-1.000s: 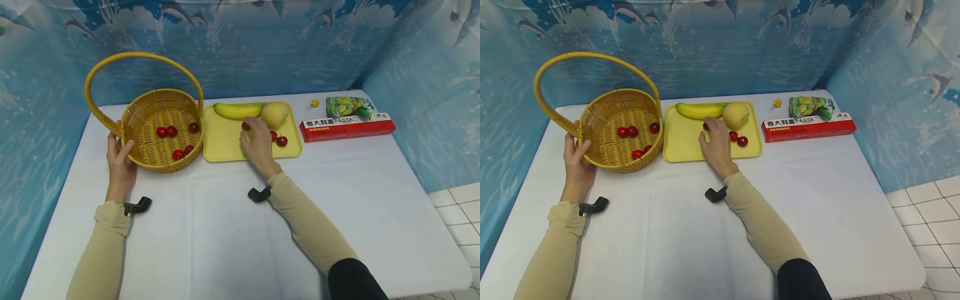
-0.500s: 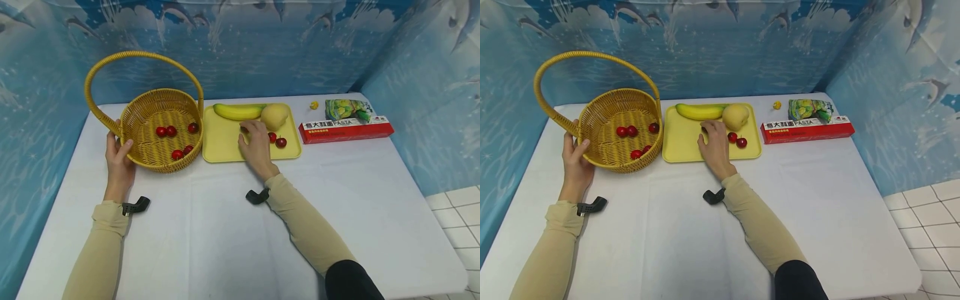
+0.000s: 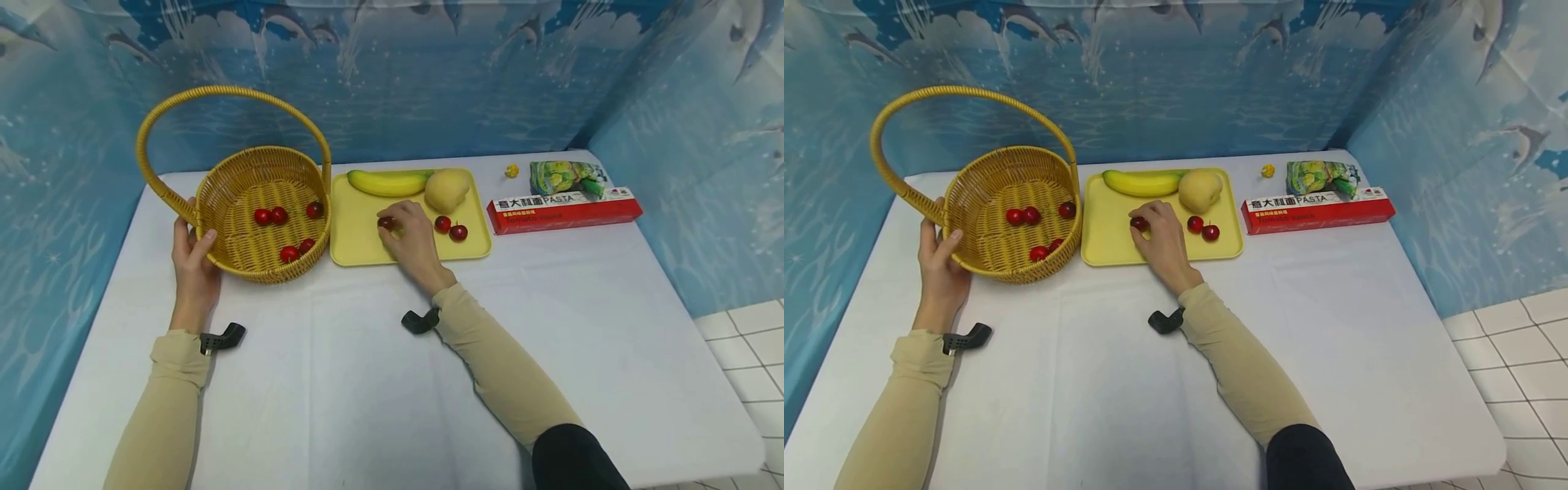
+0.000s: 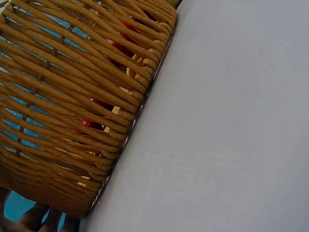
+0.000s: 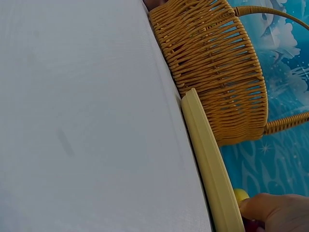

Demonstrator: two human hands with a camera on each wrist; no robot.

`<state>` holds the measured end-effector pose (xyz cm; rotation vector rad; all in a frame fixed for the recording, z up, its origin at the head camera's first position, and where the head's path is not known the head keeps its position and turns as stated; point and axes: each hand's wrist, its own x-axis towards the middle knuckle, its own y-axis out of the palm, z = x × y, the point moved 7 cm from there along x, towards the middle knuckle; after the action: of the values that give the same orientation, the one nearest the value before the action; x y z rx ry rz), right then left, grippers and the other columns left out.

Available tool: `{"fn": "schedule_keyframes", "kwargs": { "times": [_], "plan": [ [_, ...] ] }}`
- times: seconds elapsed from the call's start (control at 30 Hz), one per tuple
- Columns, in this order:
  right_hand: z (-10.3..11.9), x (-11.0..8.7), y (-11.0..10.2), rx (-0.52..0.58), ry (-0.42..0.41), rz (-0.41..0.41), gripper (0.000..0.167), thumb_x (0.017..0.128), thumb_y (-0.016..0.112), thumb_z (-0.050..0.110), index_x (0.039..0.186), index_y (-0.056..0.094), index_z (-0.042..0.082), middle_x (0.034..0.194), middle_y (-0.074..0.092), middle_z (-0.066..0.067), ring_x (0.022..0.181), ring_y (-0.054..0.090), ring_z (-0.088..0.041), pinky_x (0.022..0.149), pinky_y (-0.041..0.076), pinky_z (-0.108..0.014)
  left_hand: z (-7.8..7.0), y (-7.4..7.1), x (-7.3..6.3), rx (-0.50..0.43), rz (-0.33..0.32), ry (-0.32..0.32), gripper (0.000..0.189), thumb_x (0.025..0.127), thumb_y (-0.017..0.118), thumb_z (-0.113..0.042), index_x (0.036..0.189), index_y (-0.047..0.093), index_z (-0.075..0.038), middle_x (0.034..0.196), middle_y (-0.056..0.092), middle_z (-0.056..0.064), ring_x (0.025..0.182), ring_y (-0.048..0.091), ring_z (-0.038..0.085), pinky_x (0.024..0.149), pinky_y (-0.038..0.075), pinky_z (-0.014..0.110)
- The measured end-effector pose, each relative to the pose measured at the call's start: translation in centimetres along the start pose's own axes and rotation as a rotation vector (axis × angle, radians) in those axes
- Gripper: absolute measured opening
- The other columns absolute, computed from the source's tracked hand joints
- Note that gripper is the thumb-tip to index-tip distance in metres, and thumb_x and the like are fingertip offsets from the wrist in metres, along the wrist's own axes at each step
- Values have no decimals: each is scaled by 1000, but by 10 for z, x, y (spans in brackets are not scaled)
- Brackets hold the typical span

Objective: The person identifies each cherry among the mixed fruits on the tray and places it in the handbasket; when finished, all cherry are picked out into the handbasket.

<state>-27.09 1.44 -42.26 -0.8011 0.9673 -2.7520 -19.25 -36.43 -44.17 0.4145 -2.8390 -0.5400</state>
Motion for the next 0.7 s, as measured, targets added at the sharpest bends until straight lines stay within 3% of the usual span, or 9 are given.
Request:
{"fn": "schedule_keyframes", "kwargs": {
  "times": [0.37,0.53,0.7],
  "plan": [
    [-3,-2,7,-17,34,78,29,94,80,11,122,75,5,121,73,-12,115,67,-27,102,54,-40,-1,-1,-3,29,6,5,65,104,54,-6,164,36,-25,168,33,13,154,36,34,121,44,34],
    [-1,-2,5,-11,34,57,29,93,80,11,122,76,4,120,73,-13,114,67,-28,102,54,-41,-1,-1,-3,2,3,9,66,103,55,-6,164,36,-24,168,33,13,155,35,35,121,44,34],
    [9,2,-3,33,-7,-19,29,92,80,10,120,76,5,119,75,-11,113,69,-27,101,55,-41,-1,1,-1,-7,-1,9,66,102,55,-6,163,37,-24,168,34,14,155,35,35,122,43,35]
  ]
}}
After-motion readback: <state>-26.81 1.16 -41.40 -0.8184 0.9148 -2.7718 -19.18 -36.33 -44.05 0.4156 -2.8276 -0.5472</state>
